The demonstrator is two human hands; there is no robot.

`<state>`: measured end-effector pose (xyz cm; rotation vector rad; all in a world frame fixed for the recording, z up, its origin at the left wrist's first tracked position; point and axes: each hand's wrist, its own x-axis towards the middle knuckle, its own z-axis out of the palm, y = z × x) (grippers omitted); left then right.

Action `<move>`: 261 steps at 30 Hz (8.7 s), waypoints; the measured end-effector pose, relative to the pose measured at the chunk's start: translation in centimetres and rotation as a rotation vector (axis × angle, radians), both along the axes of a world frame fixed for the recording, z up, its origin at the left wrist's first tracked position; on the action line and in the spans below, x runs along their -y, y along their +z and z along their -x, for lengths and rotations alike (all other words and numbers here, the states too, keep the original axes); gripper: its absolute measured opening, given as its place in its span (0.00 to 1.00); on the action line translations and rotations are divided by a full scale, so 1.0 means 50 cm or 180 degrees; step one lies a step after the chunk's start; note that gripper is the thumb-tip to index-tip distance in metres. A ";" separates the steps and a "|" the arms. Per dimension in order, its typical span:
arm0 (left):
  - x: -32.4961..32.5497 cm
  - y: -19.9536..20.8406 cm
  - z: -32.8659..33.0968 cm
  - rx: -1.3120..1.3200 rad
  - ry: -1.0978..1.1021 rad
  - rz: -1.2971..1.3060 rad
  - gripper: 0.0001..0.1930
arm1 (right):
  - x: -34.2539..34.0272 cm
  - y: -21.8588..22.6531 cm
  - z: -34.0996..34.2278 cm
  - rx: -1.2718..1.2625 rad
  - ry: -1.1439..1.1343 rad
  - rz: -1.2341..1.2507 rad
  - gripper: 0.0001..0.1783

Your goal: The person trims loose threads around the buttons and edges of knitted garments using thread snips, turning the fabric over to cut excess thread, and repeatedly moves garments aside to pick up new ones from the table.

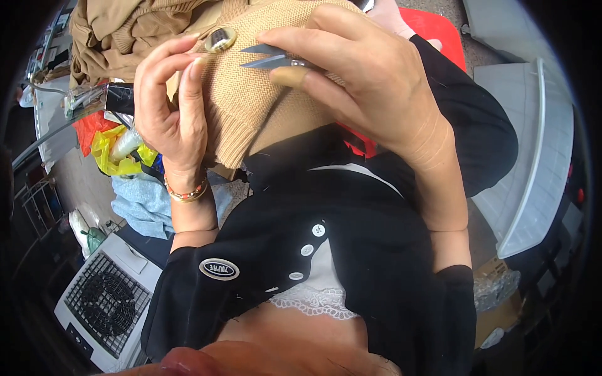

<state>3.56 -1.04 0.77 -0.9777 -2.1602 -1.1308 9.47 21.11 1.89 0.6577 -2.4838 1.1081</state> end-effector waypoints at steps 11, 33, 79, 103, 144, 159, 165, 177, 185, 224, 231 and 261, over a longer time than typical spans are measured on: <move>-0.013 -0.018 0.023 0.0737 -0.0313 -0.0677 0.04 | 0.026 0.072 0.034 0.0064 -0.0188 -0.0544 0.15; -0.025 -0.038 0.044 -0.0004 -0.0334 -0.0779 0.07 | 0.045 0.009 0.117 -0.2041 0.0421 0.0473 0.14; 0.130 -0.113 -0.030 0.0870 0.0312 -0.0831 0.05 | 0.145 0.073 0.032 0.0215 0.0305 -0.1276 0.22; 0.138 -0.101 -0.033 0.0658 0.0229 -0.0770 0.05 | 0.176 0.074 0.077 0.0239 0.0234 -0.1140 0.17; 0.170 -0.049 -0.049 0.3280 0.0079 -0.1266 0.13 | 0.029 0.058 0.051 0.0714 -0.0698 -0.0531 0.27; 0.154 0.028 -0.022 0.2339 0.0110 -0.1032 0.08 | -0.113 -0.030 0.047 0.1290 -0.0666 0.0381 0.12; 0.115 0.074 -0.032 0.1334 -0.0291 -0.2112 0.09 | -0.059 0.048 -0.054 -0.1756 -0.1413 -0.0346 0.20; 0.138 -0.034 -0.072 0.3219 -0.0735 -0.3342 0.15 | -0.036 -0.036 -0.162 0.0257 0.0068 0.0014 0.21; 0.129 -0.004 -0.100 0.2945 -0.0841 -0.3284 0.18 | 0.044 0.003 -0.054 -0.0568 0.0225 0.0179 0.18; 0.146 -0.059 -0.153 0.2298 0.0512 -0.1640 0.11 | 0.052 0.013 -0.091 0.0030 -0.0407 0.1015 0.15; 0.090 0.006 -0.225 0.2426 0.0212 -0.0465 0.07 | 0.064 0.023 -0.122 -0.0091 -0.0298 0.0625 0.16; 0.043 -0.024 -0.212 0.3817 -0.0351 -0.2070 0.08 | 0.091 0.052 -0.121 -0.0026 -0.0241 -0.0073 0.17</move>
